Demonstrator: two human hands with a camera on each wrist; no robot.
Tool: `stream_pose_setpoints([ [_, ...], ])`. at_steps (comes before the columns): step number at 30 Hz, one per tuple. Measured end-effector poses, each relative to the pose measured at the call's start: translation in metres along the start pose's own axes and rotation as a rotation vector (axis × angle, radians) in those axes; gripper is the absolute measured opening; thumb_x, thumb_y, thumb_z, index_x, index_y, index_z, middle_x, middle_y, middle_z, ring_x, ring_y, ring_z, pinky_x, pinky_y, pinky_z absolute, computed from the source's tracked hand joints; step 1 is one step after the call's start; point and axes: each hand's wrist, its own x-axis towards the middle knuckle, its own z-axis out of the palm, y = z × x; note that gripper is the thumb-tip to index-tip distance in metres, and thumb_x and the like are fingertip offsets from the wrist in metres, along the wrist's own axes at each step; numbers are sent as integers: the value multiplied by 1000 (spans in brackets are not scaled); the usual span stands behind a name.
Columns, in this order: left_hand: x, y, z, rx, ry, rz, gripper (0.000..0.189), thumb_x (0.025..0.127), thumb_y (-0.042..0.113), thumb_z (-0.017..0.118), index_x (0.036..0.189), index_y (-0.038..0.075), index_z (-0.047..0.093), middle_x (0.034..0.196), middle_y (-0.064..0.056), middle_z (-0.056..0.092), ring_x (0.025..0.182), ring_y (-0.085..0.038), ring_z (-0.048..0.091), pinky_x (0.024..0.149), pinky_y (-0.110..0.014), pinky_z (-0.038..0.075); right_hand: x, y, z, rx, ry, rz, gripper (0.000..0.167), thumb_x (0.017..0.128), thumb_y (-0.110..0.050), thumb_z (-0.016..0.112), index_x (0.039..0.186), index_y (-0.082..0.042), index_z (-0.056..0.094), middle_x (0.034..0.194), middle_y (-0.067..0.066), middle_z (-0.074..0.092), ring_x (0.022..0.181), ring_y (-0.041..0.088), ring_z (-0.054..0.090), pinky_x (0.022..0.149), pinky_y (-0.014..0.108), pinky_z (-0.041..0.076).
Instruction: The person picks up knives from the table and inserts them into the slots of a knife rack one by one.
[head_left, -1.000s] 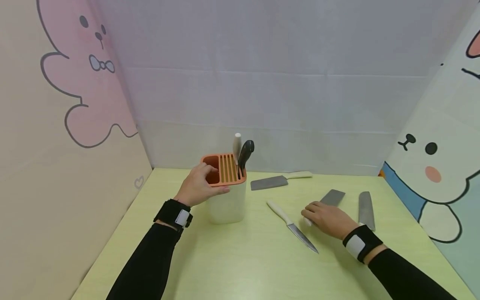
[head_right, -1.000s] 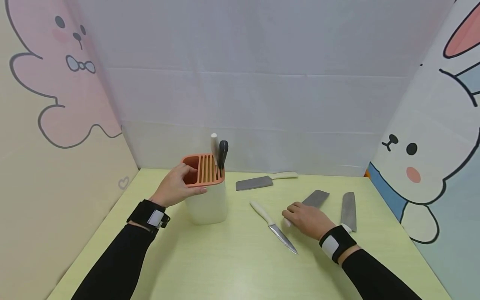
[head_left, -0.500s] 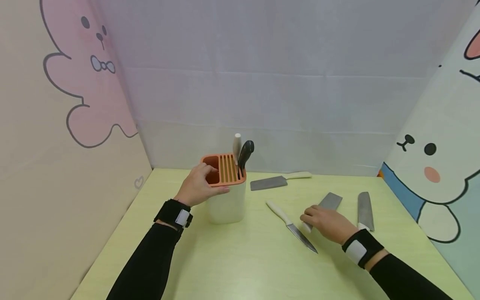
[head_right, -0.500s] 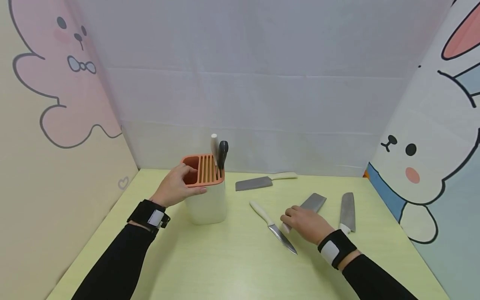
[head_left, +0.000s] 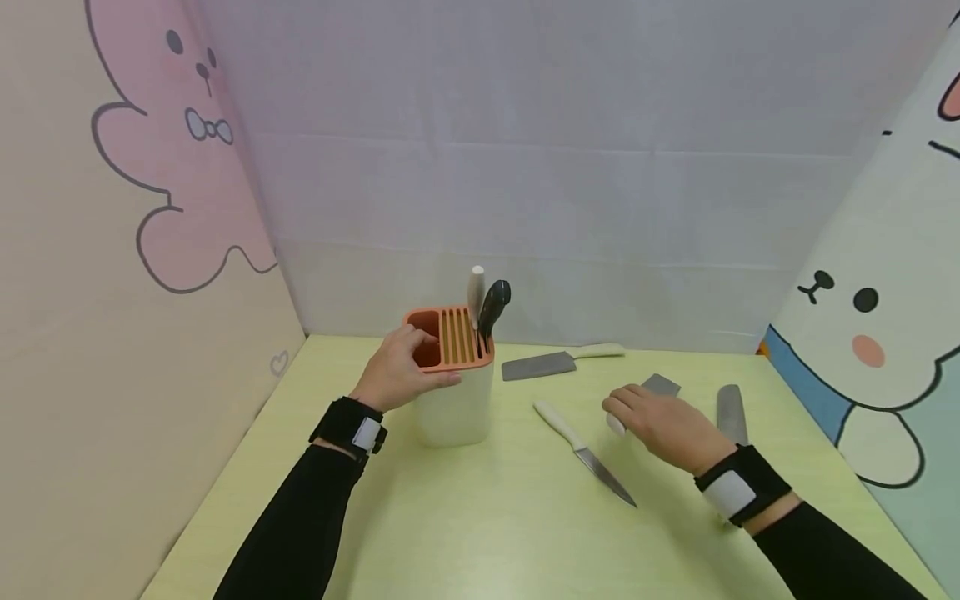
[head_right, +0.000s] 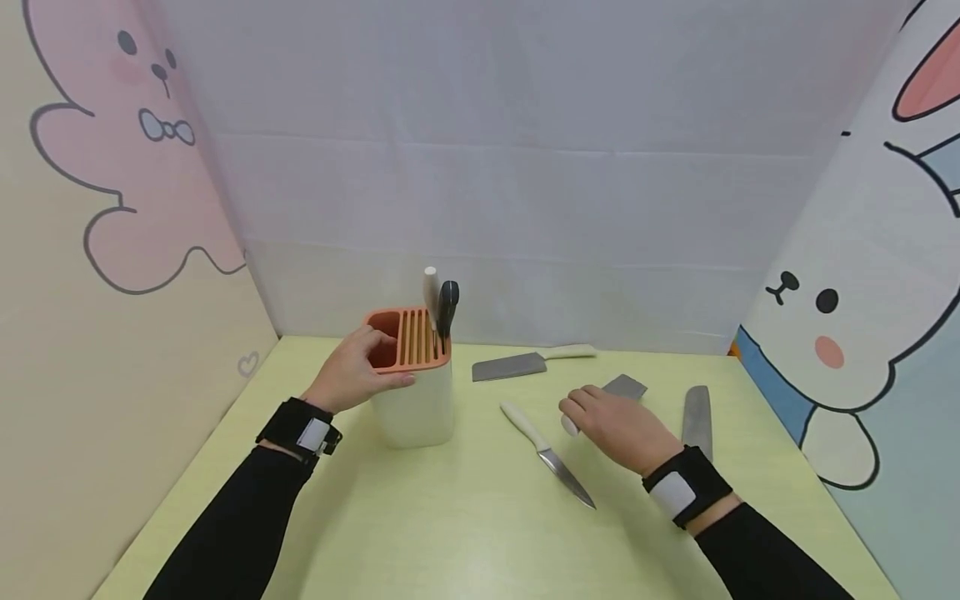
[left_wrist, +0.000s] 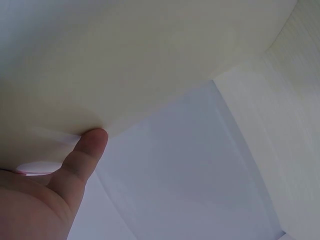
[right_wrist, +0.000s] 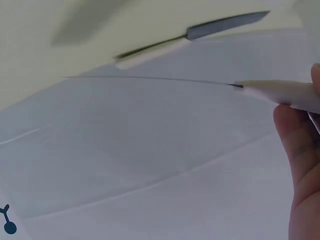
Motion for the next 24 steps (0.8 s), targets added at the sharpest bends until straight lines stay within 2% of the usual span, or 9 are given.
stream_pose_setpoints([
  [1, 0, 0, 0, -1, 1, 1, 72, 67, 61, 78, 114, 10, 61, 116, -4, 53, 107, -24, 49, 84, -41, 52, 2, 1, -6, 2, 13, 3, 56, 68, 16, 77, 116, -3, 55, 109, 11, 60, 100, 25, 60, 60, 26, 52],
  [3, 1, 0, 1, -4, 2, 2, 72, 67, 62, 78, 114, 10, 61, 116, -4, 53, 107, -25, 49, 84, -41, 52, 5, 2, -18, -2, 43, -4, 45, 78, 13, 71, 118, -1, 54, 112, 13, 59, 102, 26, 60, 60, 28, 53],
  [6, 1, -1, 1, 0, 5, 2, 73, 67, 62, 78, 114, 9, 61, 116, -4, 54, 107, -25, 49, 84, -41, 52, 11, 4, -36, -5, 103, -26, 20, 99, 3, 45, 117, 1, 54, 112, 13, 59, 103, 26, 60, 65, 31, 55],
  [8, 1, 0, 1, 1, 2, 2, 73, 67, 62, 78, 114, 9, 61, 116, -4, 53, 107, -25, 49, 84, -42, 52, 17, 4, -46, -13, 159, -44, 34, 105, -8, 24, 115, 2, 56, 111, 12, 60, 102, 25, 61, 67, 32, 56],
  [10, 0, 1, 0, -2, -2, 0, 73, 67, 61, 79, 115, 9, 61, 117, -5, 53, 108, -26, 49, 85, -42, 52, 23, 4, -55, -17, 236, -67, 42, 106, -12, 18, 111, 2, 58, 107, 11, 62, 98, 24, 63, 68, 34, 56],
  [15, -1, 3, 0, -7, -9, -4, 72, 68, 59, 79, 116, 9, 60, 118, -5, 53, 109, -26, 49, 86, -42, 52, 40, 1, -74, 4, 426, -89, 34, 104, -27, 41, 102, -1, 63, 92, 4, 65, 77, 15, 63, 57, 30, 54],
  [17, 0, 2, 0, -6, -8, -1, 71, 69, 58, 79, 115, 9, 60, 118, -5, 53, 109, -26, 49, 85, -42, 53, 45, -1, -81, 43, 469, -55, 37, 101, -36, 48, 101, -3, 65, 89, 2, 65, 72, 13, 62, 55, 30, 54],
  [20, 0, 2, -1, -13, -7, 3, 69, 69, 57, 80, 114, 9, 61, 117, -5, 53, 108, -26, 50, 85, -41, 53, 50, -2, -89, 131, 511, 30, 45, 97, -46, 52, 103, -4, 66, 90, 4, 67, 71, 14, 63, 56, 30, 53],
  [24, 0, 3, -2, -28, -15, 4, 68, 69, 55, 81, 114, 9, 60, 117, -5, 53, 109, -26, 50, 85, -41, 53, 57, -5, -103, 222, 588, 102, 51, 93, -51, 56, 104, -2, 67, 95, 5, 69, 71, 12, 62, 58, 24, 49],
])
